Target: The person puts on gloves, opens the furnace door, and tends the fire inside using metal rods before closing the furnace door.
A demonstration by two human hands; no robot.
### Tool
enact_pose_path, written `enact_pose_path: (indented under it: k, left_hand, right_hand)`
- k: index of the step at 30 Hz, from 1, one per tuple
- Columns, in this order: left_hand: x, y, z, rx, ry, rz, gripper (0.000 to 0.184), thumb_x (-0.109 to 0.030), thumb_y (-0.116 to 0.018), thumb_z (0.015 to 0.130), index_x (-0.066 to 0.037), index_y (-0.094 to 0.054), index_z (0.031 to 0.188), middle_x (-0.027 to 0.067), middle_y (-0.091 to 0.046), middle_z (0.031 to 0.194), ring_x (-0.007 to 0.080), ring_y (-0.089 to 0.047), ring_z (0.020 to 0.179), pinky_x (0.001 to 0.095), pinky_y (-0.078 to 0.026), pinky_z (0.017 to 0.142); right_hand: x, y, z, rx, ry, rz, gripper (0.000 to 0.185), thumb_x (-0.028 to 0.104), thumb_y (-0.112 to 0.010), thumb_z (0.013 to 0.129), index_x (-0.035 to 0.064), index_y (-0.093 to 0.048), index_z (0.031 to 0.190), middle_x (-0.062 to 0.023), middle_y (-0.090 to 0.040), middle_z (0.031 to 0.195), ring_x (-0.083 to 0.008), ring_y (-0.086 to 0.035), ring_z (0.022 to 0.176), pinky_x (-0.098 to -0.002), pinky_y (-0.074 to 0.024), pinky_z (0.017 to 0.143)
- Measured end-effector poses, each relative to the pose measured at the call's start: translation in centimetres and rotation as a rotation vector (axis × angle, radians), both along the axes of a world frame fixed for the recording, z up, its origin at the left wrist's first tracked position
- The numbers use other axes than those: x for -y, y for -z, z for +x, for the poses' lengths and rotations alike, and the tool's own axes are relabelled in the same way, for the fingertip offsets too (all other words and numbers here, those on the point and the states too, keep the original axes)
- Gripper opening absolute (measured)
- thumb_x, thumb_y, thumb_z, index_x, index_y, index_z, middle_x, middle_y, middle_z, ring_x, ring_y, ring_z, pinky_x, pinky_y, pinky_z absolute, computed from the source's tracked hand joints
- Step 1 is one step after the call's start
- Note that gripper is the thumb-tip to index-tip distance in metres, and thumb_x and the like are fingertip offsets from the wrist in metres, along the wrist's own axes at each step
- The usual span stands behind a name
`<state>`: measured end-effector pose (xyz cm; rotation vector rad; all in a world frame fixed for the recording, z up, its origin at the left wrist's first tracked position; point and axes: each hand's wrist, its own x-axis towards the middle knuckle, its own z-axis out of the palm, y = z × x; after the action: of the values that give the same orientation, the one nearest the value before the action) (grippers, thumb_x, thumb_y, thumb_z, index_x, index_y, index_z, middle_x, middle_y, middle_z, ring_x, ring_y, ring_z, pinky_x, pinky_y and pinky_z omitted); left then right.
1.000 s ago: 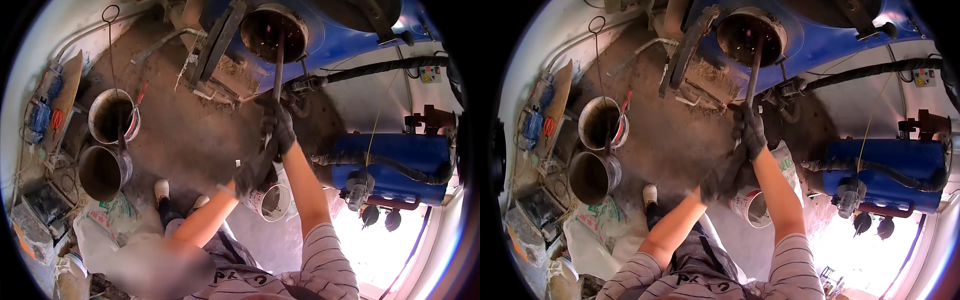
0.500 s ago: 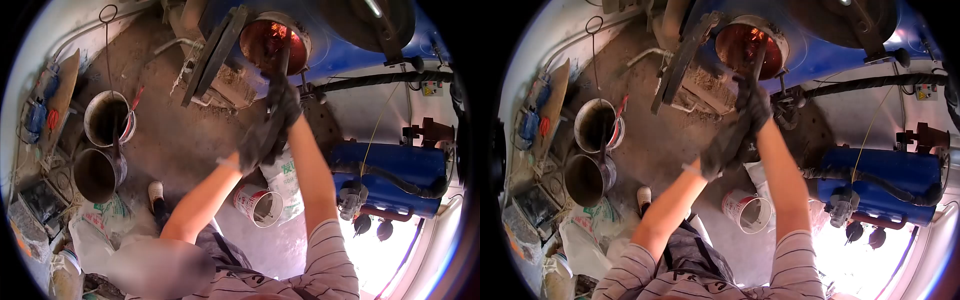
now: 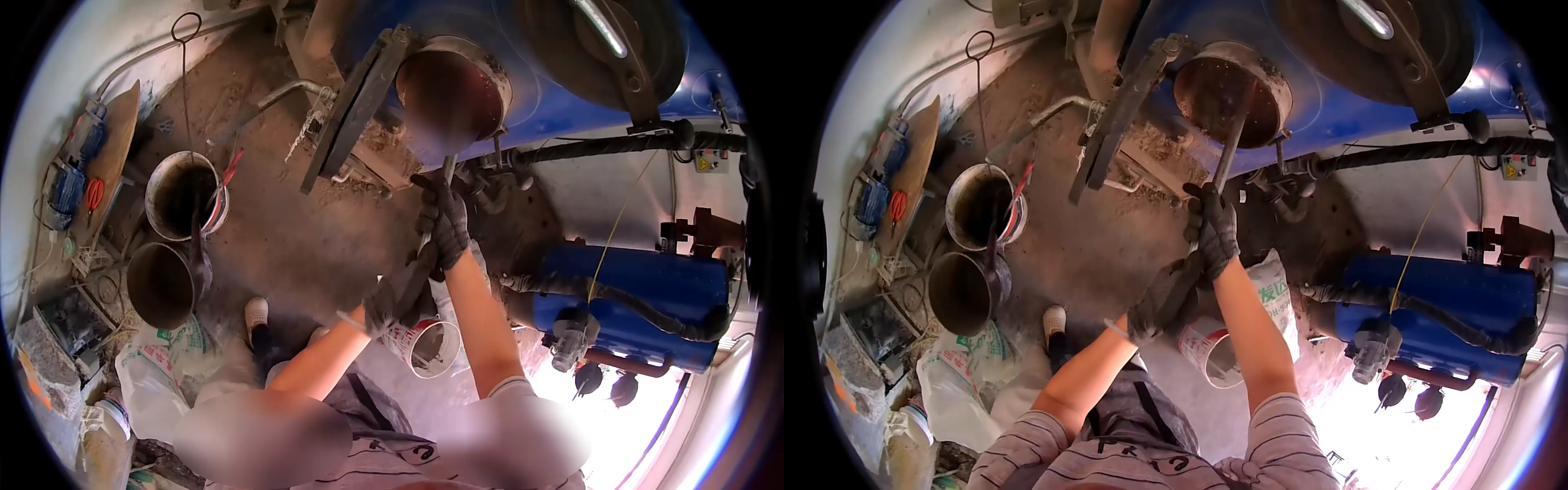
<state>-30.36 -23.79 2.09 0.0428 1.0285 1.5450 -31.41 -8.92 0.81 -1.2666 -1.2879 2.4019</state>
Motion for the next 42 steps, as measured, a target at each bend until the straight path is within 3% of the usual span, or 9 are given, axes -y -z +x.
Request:
enact_pose_path:
  k: [9,12,15,18,22,29,35,38,42]
  left_hand:
    - [1.1,0.2,4.0,-0.028,0.025,-0.178,0.044,-0.043,-0.036,0.091,-0.003,-0.054,0.089,0.0038,-0.043,0.043,0.0134,-0.038,0.028,0.0261,-0.03,0.029]
    - [-1.9,0.2,0.9,0.002,0.019,-0.028,0.053,-0.05,-0.036,0.089,-0.002,-0.055,0.08,0.004,-0.043,0.044,0.0134,-0.04,0.031,0.0265,-0.031,0.031]
    - [-1.2,-1.6,5.7,-0.75,-0.179,0.067,0.053,-0.052,-0.037,0.089,-0.002,-0.053,0.08,0.0055,-0.046,0.051,0.0138,-0.045,0.044,0.0278,-0.038,0.042]
    - [1.2,-1.8,4.9,-0.043,0.065,0.17,0.055,-0.054,-0.038,0.087,-0.002,-0.054,0.086,0.006,-0.05,0.061,0.0133,-0.049,0.055,0.0281,-0.041,0.051]
    - [-2.4,2.5,7.0,-0.349,-0.233,0.155,0.058,-0.06,-0.036,0.085,-0.006,-0.058,0.078,0.001,-0.045,0.048,0.0086,-0.043,0.041,0.0249,-0.032,0.036]
    - [-2.3,-3.1,-0.5,-0.22,-0.109,0.224,0.063,-0.064,-0.037,0.082,-0.004,-0.054,0.074,0.0011,-0.042,0.046,0.0105,-0.034,0.029,0.0238,-0.026,0.028]
    - [1.4,-2.3,-2.3,-0.392,-0.027,0.072,0.065,-0.065,-0.035,0.082,-0.004,-0.056,0.085,0.0027,-0.042,0.045,0.0115,-0.036,0.03,0.0235,-0.027,0.03]
    - [2.3,-0.9,-2.5,-0.297,0.065,0.012,0.065,-0.065,-0.036,0.082,-0.004,-0.057,0.084,0.0022,-0.042,0.044,0.0117,-0.036,0.029,0.0236,-0.027,0.029]
    - [3.1,-0.6,-2.7,-0.307,-0.011,0.163,0.063,-0.064,-0.038,0.081,-0.004,-0.057,0.082,0.0015,-0.042,0.045,0.0108,-0.036,0.03,0.0236,-0.027,0.029]
  right_hand:
    - [2.6,1.3,4.1,-0.008,-0.119,0.406,0.035,0.04,-0.046,0.089,0.0069,-0.056,0.094,0.0051,-0.035,0.051,-0.0068,-0.035,0.039,-0.0234,-0.0286,0.035]
    - [-1.7,0.5,0.1,-0.038,-0.173,0.094,0.037,0.036,-0.047,0.086,0.0029,-0.054,0.099,0.005,-0.039,0.057,-0.0085,-0.036,0.043,-0.0246,-0.0298,0.038]
    - [-4.2,2.0,3.3,-0.174,-0.153,-0.123,0.042,0.032,-0.049,0.087,-0.0033,-0.05,0.108,0.0051,-0.039,0.059,-0.0076,-0.036,0.044,-0.0238,-0.0297,0.038]
    - [-3.1,1.5,6.1,-0.267,-0.187,-0.281,0.036,0.032,-0.049,0.089,-0.0021,-0.052,0.102,0.0048,-0.041,0.06,-0.0078,-0.036,0.044,-0.0233,-0.0293,0.038]
    - [-2.2,2.6,4.6,-0.112,-0.071,0.292,0.027,0.031,-0.049,0.089,0.0045,-0.053,0.088,0.0039,-0.043,0.062,-0.0089,-0.037,0.044,-0.0228,-0.0301,0.038]
    - [-6.6,-2.0,-3.1,-0.447,-0.124,-0.507,0.022,0.025,-0.05,0.088,0.0032,-0.05,0.09,0.0021,-0.044,0.061,-0.0095,-0.04,0.046,-0.0224,-0.0359,0.04]
    - [-2.3,-0.5,-3.1,-0.53,-0.06,-0.62,0.037,0.027,-0.049,0.088,-0.007,-0.046,0.104,0.0046,-0.041,0.059,-0.0069,-0.039,0.046,-0.0205,-0.0373,0.039]
    - [-1.2,0.6,-3.1,-0.437,-0.107,-0.414,0.018,0.022,-0.046,0.089,0.0099,-0.05,0.101,0.0067,-0.038,0.061,-0.0044,-0.04,0.052,-0.0219,-0.0382,0.046]
    - [0.0,0.4,-2.7,-0.24,-0.104,-0.096,0.044,0.028,-0.045,0.09,-0.0032,-0.035,0.121,0.0072,-0.035,0.057,-0.0025,-0.037,0.05,-0.0192,-0.0358,0.043]
